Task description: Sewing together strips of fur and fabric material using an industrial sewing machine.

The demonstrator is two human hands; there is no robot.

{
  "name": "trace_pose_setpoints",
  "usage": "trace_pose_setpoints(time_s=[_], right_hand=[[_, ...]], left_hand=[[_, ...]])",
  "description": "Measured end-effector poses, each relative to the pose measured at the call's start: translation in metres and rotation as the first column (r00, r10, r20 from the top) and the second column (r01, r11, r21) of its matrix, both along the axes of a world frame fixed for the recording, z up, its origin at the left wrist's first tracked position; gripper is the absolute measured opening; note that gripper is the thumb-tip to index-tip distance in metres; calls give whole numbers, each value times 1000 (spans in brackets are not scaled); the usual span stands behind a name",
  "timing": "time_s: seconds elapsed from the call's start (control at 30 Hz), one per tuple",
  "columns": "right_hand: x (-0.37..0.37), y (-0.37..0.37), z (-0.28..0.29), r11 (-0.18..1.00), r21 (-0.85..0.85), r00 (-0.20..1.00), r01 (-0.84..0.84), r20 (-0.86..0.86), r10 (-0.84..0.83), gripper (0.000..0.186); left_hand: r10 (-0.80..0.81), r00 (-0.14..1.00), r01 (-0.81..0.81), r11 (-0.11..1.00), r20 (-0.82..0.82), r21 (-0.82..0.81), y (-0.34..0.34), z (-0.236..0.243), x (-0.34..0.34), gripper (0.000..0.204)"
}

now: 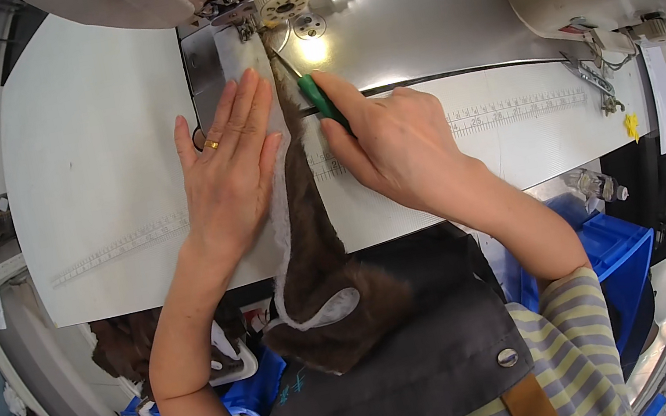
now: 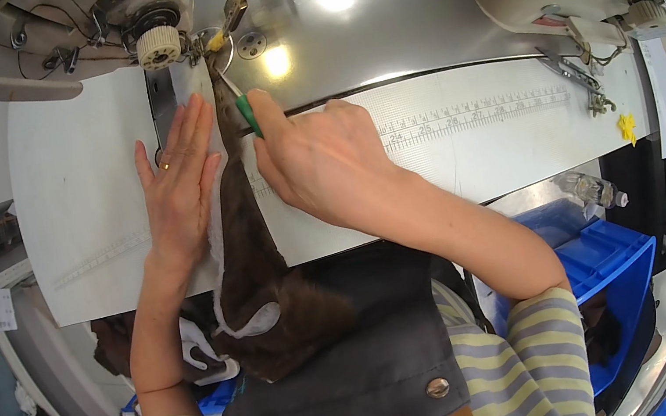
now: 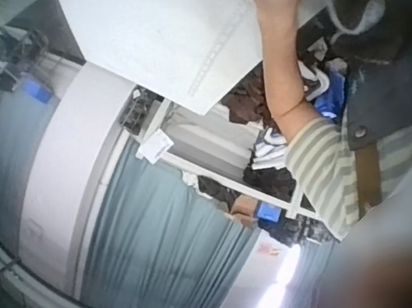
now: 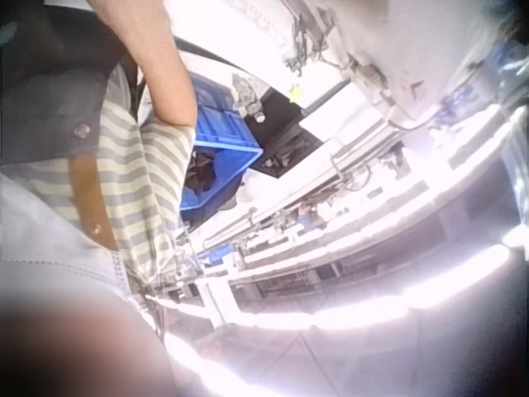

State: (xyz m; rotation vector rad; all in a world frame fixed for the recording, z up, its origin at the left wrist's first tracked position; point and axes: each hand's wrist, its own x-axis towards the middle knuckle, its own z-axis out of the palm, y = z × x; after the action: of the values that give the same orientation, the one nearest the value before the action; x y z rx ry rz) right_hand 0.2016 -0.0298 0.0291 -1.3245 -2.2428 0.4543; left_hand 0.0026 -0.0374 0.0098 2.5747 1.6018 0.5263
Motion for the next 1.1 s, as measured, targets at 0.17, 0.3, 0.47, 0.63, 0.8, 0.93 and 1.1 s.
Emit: trace_pose_setpoints(time_s=[0.17, 0.3, 0.47, 0.63, 0.8, 0.93, 1.1], right_hand=[[-10, 4, -6, 998, 62, 1000, 14, -18, -13, 36], [-12, 1, -2, 999, 1, 999, 47, 19, -47, 36], [-10, -3, -3, 999, 26, 999, 43, 3, -43, 37], [-8, -1, -3, 999, 24, 1000, 23, -1, -23, 38], [-4, 7, -7, 987, 150, 997, -58, -47, 66, 34], [9, -2, -4, 974, 13, 974, -225, 5, 225, 44], [13, -18, 4, 978, -4, 973, -209, 104, 208, 48]], left_hand=[[0, 1000, 0, 1000, -1, -11, 0, 1, -1, 46], [-2, 1000, 2, 1000, -4, -12, -1, 0, -2, 45], [0, 1000, 0, 1000, 5, -22, -1, 2, -2, 46], [-9, 1000, 9, 1000, 7, -14, -1, 1, -1, 47], [-6, 1000, 6, 1000, -1, -15, -1, 0, -1, 47], [-2, 1000, 2, 1000, 14, 12, 1, 1, -2, 47], [-36, 999, 35, 997, 2, 74, 3, 1, -5, 45]])
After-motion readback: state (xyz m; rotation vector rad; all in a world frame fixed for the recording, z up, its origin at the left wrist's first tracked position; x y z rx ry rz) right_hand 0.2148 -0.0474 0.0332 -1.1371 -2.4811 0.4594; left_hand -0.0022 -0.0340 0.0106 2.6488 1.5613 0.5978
